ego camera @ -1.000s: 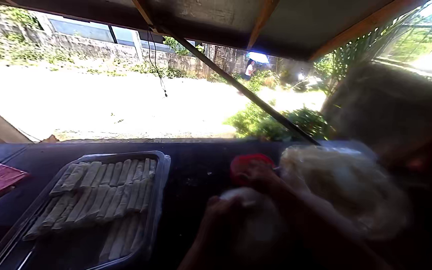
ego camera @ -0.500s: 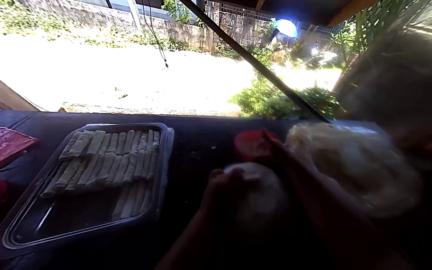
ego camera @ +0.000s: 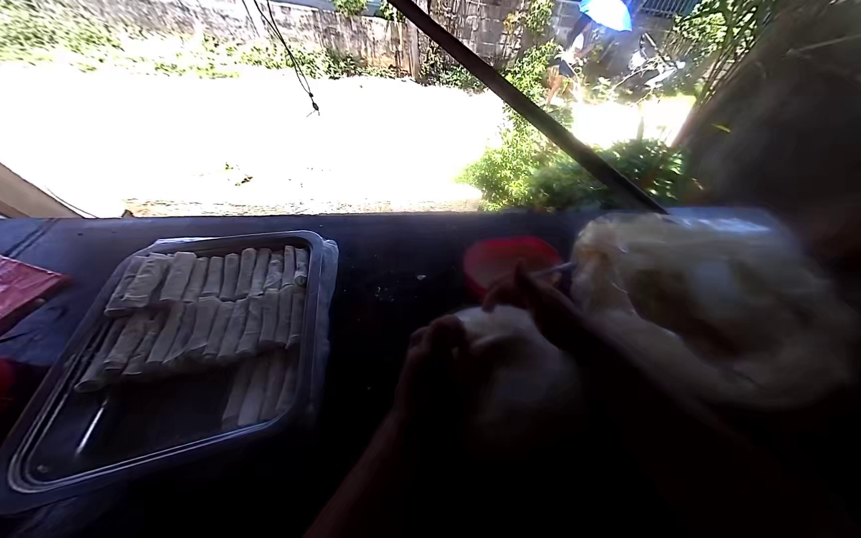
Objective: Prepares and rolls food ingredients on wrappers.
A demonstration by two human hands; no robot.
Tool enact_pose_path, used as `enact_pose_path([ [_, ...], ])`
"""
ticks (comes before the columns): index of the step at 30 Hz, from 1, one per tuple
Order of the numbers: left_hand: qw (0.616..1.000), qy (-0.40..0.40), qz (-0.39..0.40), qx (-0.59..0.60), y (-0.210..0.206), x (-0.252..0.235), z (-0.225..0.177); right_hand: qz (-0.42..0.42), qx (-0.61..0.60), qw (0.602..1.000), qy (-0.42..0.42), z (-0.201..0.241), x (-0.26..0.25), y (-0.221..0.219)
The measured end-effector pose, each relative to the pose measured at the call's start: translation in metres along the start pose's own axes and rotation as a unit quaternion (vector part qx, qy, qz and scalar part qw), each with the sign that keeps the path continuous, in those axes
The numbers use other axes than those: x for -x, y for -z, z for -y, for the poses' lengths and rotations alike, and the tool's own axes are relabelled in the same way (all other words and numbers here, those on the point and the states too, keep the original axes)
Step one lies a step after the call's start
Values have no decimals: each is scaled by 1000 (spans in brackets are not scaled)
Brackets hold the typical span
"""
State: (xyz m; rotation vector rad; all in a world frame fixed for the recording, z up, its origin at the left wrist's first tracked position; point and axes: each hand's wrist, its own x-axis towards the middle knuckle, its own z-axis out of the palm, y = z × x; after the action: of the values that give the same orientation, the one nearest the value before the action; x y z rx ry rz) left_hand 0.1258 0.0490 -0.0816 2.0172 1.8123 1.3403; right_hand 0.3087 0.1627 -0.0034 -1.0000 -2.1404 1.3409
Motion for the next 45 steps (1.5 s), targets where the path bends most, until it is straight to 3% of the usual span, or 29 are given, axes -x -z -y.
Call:
enact_pose_path([
  [3,1000,5,-3,4,0,0,1,64,168,984,13,-5,-3,-15],
  [6,1000,-3,-1,0,0,0,2,61,281,957,35,-13,0,-19],
  [10,1000,12,-6,19,-1,1,4,43,270,959,73,-13,0,-11],
  [14,999,29,-27,25,-5,1,3,83,258,956,110,-12,-4,-20],
  [18,999,24,-20,33,-4,1,4,99,334,932,102,-23,-6,-18],
  [23,999,37,-18,31,-4,0,2,67,313,943,94,-18,-5,-6],
  [27,999,34,-23,19,-4,0,2,119,368,918,91,-11,-7,-16],
  [32,999,38,-13,28,-2,-1,2,61,347,929,114,-15,-5,-1],
  [36,999,38,-4,22,-2,-3,1,85,387,913,96,-20,-1,-2],
  [41,999,38,2,24,-2,-4,0,13,375,920,115,-17,6,8],
  [45,999,30,1,25,-3,-3,1,43,404,905,129,-27,9,4],
])
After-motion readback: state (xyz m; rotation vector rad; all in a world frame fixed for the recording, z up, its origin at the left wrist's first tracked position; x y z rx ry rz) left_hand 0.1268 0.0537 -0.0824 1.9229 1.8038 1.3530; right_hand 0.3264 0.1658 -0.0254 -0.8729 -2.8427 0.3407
